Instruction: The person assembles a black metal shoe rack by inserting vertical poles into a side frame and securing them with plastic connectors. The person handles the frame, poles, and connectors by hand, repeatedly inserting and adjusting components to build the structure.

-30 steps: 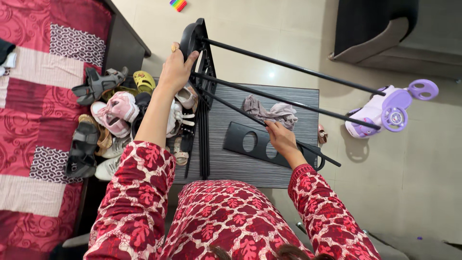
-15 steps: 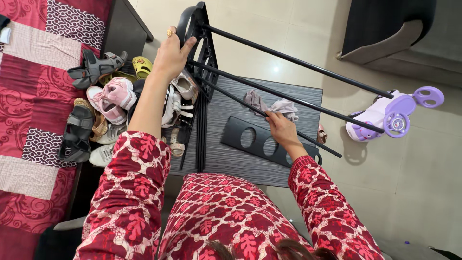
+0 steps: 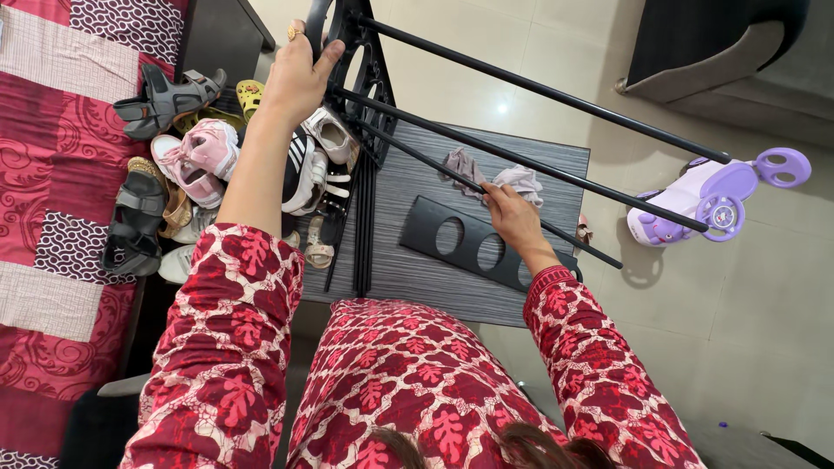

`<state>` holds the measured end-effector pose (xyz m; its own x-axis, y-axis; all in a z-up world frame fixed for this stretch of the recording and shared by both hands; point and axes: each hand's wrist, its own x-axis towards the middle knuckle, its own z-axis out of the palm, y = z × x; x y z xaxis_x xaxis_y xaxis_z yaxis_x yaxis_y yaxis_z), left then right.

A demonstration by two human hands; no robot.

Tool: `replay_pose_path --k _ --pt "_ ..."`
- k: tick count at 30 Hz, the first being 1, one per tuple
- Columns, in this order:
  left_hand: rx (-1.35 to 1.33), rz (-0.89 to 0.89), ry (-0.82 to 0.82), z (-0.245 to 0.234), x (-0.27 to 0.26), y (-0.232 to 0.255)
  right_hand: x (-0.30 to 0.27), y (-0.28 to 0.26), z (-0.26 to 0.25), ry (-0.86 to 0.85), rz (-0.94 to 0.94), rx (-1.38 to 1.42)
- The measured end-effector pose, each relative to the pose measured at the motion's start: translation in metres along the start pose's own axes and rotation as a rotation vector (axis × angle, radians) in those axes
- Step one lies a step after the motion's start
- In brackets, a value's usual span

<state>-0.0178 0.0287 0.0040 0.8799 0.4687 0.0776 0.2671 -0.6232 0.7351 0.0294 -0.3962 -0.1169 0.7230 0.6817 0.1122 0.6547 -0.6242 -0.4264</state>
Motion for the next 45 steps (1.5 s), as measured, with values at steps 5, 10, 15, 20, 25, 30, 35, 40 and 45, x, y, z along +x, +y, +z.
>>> replay_pose_path --k 5,10,15,20,25,30,35,40,45 --pt "0.002 0.019 0.002 -0.001 -0.002 -0.007 0.004 -0.005 -0.009 -0.022 0.000 0.033" --pt "0.041 -0.032 -0.024 -0.006 -0.004 -0.011 0.010 -0.006 -0.014 -0.046 0.015 0.052" --pt "0.007 0.027 -0.004 -0.007 -0.006 -0.016 0.019 0.006 -0.011 -0.049 -0.004 0.107" --pt "0.015 0.101 0.026 -0.006 -0.006 -0.022 0.033 0.010 -0.017 -0.144 0.124 0.143" --pt "0.032 0.074 0.020 -0.006 -0.004 -0.025 0.038 0.007 -0.024 -0.121 0.088 0.065" --pt "0.047 0.070 0.028 -0.005 -0.004 -0.028 0.039 0.003 -0.027 -0.072 0.025 0.037" --pt "0.059 0.079 0.043 -0.004 -0.006 -0.024 0.038 -0.007 -0.036 -0.074 0.138 -0.003" --pt "0.087 -0.049 0.010 -0.007 -0.006 -0.011 0.054 -0.018 -0.042 -0.337 0.327 -0.047" --pt "0.004 -0.007 0.051 -0.007 -0.004 -0.026 0.076 -0.027 -0.034 -0.331 0.259 0.046"
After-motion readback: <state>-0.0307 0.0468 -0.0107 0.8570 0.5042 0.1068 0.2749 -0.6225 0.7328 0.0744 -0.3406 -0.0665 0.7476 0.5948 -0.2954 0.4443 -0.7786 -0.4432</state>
